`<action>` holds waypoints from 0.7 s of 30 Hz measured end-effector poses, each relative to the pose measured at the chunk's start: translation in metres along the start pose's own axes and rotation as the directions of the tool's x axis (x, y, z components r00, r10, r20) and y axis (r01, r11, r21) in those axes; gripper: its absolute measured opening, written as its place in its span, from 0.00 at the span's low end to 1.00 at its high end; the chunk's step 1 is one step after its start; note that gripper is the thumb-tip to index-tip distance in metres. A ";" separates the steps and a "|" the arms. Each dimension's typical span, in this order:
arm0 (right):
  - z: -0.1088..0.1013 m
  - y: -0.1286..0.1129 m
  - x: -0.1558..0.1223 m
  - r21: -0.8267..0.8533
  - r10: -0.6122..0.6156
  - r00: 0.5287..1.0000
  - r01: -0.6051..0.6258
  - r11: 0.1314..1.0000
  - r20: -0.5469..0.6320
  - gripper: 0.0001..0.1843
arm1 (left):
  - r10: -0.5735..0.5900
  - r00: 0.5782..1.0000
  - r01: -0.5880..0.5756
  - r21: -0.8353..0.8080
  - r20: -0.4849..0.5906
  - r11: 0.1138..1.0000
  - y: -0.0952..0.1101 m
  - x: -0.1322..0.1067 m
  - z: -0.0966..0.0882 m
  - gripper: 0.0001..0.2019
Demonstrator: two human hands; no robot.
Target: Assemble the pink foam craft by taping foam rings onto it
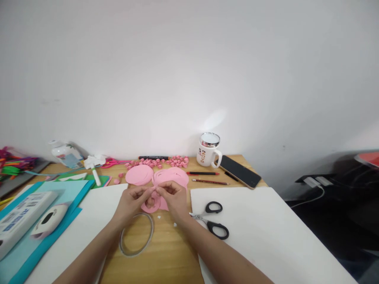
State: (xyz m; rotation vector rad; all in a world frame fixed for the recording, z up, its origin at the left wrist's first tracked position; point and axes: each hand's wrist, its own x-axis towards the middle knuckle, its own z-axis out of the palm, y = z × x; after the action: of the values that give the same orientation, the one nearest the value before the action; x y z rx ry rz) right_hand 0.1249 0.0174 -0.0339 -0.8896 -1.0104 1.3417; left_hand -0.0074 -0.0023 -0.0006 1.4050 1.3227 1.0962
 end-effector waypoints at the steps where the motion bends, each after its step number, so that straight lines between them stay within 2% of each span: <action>1: 0.000 0.000 0.000 0.001 -0.001 1.000 0.001 1.000 0.003 0.08 | -0.001 1.000 0.001 0.001 -0.003 1.000 0.001 0.000 0.000 0.13; 8: 0.000 0.003 0.001 0.035 0.033 0.999 -0.033 0.999 0.003 0.12 | -0.012 0.999 0.012 0.005 -0.044 1.000 0.000 0.001 0.000 0.13; 21: 0.002 -0.006 -0.002 -0.030 0.027 1.000 -0.027 0.999 0.004 0.09 | -0.014 0.999 0.014 0.023 -0.036 1.000 0.005 -0.001 0.001 0.14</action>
State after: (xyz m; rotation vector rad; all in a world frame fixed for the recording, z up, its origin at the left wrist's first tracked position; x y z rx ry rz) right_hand 0.1254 0.0152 -0.0277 -0.9259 -1.0277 1.3548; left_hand -0.0057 -0.0037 0.0037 1.3973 1.3730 1.1041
